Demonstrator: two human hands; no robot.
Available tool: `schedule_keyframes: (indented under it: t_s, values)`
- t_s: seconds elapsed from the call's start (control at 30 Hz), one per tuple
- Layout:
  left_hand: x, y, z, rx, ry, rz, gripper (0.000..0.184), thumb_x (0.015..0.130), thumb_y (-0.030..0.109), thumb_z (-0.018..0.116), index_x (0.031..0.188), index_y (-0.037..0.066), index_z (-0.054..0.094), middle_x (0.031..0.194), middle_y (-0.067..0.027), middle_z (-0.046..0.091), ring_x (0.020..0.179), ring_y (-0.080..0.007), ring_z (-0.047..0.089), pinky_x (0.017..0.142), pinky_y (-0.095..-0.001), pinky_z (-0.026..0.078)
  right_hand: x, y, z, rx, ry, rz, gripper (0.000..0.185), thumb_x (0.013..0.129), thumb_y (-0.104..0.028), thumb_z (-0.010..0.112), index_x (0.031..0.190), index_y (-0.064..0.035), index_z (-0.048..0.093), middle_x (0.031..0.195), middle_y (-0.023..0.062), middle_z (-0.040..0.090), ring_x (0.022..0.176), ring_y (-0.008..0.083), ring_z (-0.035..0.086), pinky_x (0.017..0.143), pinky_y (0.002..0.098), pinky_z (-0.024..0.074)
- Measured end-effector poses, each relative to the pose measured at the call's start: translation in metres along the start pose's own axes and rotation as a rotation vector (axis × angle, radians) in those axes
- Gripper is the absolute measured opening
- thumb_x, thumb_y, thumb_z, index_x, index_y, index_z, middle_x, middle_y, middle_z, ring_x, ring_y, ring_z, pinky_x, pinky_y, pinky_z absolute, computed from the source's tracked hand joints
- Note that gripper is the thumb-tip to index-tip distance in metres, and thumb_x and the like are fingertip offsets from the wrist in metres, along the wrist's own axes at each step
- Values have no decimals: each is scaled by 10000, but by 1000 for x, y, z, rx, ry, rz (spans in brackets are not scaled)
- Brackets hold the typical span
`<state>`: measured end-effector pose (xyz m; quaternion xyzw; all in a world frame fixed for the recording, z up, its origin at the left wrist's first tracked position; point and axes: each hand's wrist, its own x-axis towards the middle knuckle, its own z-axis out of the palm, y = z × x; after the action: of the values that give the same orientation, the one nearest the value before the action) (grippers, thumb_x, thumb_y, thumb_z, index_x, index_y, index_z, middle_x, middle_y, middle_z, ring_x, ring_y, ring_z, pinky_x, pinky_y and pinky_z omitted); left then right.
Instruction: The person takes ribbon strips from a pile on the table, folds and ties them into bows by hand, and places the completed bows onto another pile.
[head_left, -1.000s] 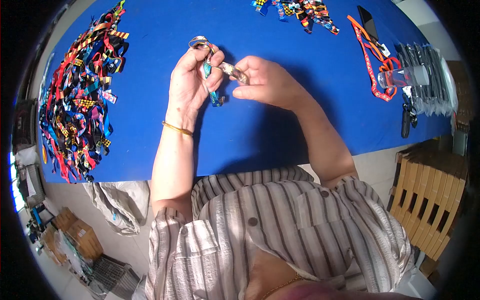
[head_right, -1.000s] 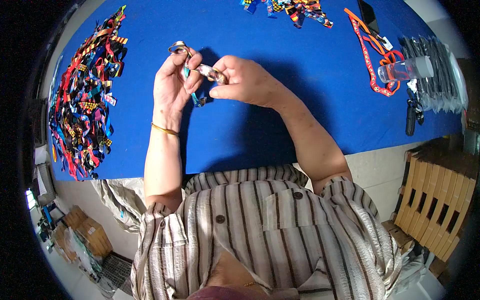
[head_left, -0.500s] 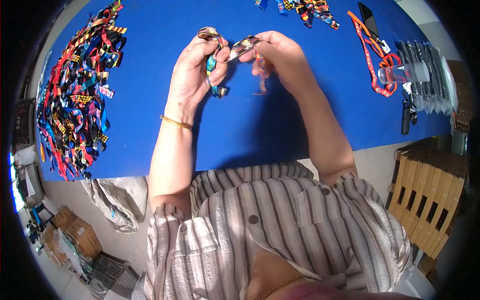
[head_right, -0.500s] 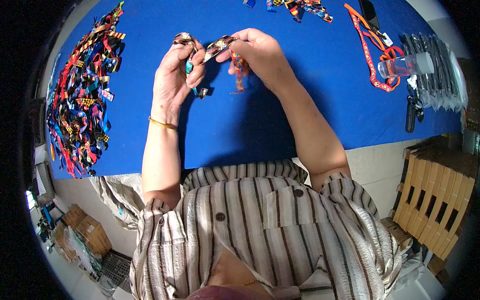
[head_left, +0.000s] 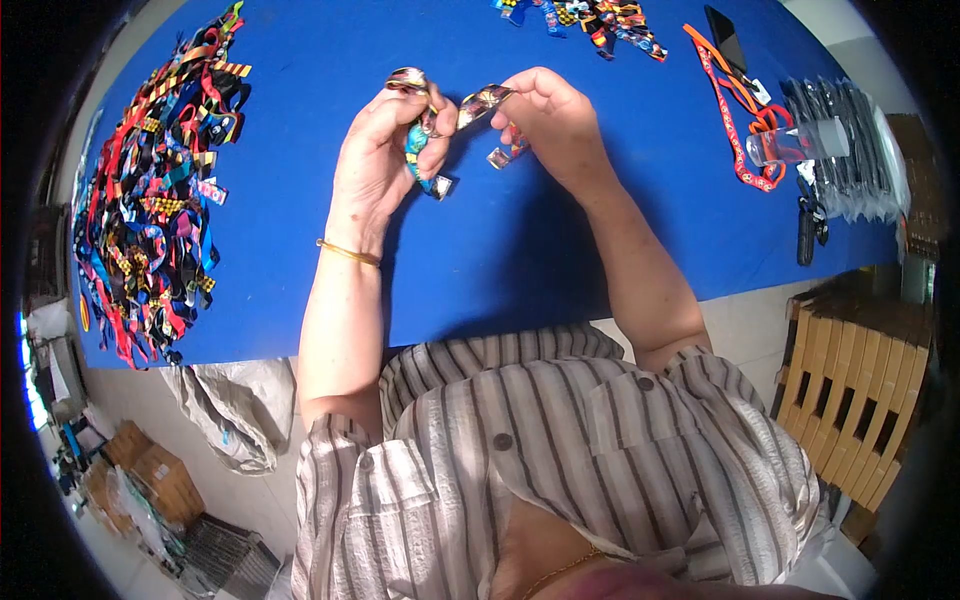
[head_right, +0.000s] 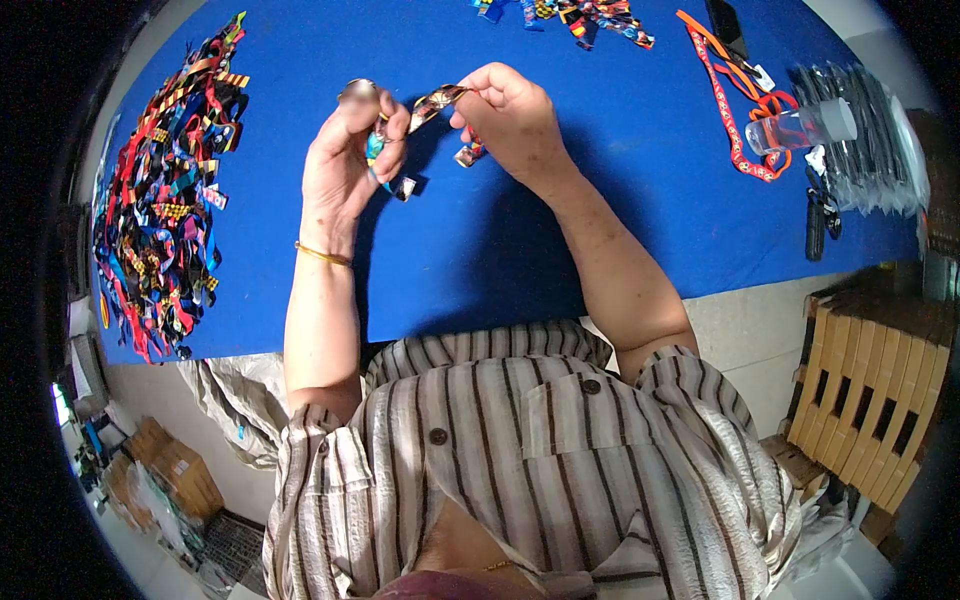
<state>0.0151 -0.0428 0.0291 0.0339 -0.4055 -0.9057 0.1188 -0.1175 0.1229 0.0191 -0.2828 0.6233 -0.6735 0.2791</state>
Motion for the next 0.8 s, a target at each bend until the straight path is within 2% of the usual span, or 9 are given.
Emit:
schedule_keyframes:
  t_s: [0.23,0.33,0.43,0.47,0.57,0.6,0.7,0.73,0.8]
  values:
    - [1,5,-13,-156,50,84,233,1039,233,543,1061,12,612,831,-96,602,490,-120,436,439,-242,353,2,4,-2,-154,52,25,102,935,-134,647,937,-34,626,754,35,677,617,53,604,529,222,503]
    - [1,9,-15,-87,86,124,208,1043,226,560,1032,26,616,866,-138,663,495,-139,489,447,-246,387,-1,-1,-3,-169,49,12,106,931,-137,655,916,-35,628,740,33,674,616,50,605,529,219,506]
    - [3,6,-18,-43,101,225,192,1036,200,570,1077,26,641,984,-125,704,521,-122,470,465,-225,366,0,-3,-6,-171,73,21,117,929,-142,662,894,-36,627,734,31,672,612,50,602,525,219,504]
    - [3,6,-22,-27,105,227,178,1026,191,586,1063,29,651,1122,-181,703,551,-130,505,481,-230,396,0,-4,-7,-171,82,38,121,928,-143,665,887,-36,627,732,30,671,611,49,600,521,219,501]
    - [3,14,-14,93,92,199,173,1016,187,599,1056,30,661,1185,-204,683,558,-137,514,486,-248,428,1,-3,-5,-155,74,48,130,926,-149,674,877,-39,626,723,25,667,598,47,594,508,220,493]
    - [2,19,-16,124,5,159,201,998,171,618,1117,18,671,1243,-204,664,702,-157,614,637,-279,523,1,-2,-5,-150,67,45,132,925,-151,677,876,-40,626,720,23,665,592,47,592,504,221,490]
    - [0,9,-6,312,100,197,265,983,155,632,1191,-7,668,1293,-183,654,920,-179,665,852,-309,536,-1,-1,0,-225,40,37,133,929,-155,678,877,-44,628,694,8,656,568,43,582,496,219,482]
    - [-2,11,-8,309,51,131,308,964,139,657,1227,-20,665,1315,-168,651,1085,-199,649,1001,-344,484,-2,-1,3,-225,30,35,127,930,-151,677,879,-44,629,685,5,652,563,41,579,495,219,480]
    - [-3,9,-8,333,37,91,302,957,141,671,1211,-22,673,1297,-166,662,1066,-198,658,975,-340,501,-3,-2,5,-230,17,30,117,932,-142,676,885,-45,631,668,-2,644,553,37,573,492,218,477]
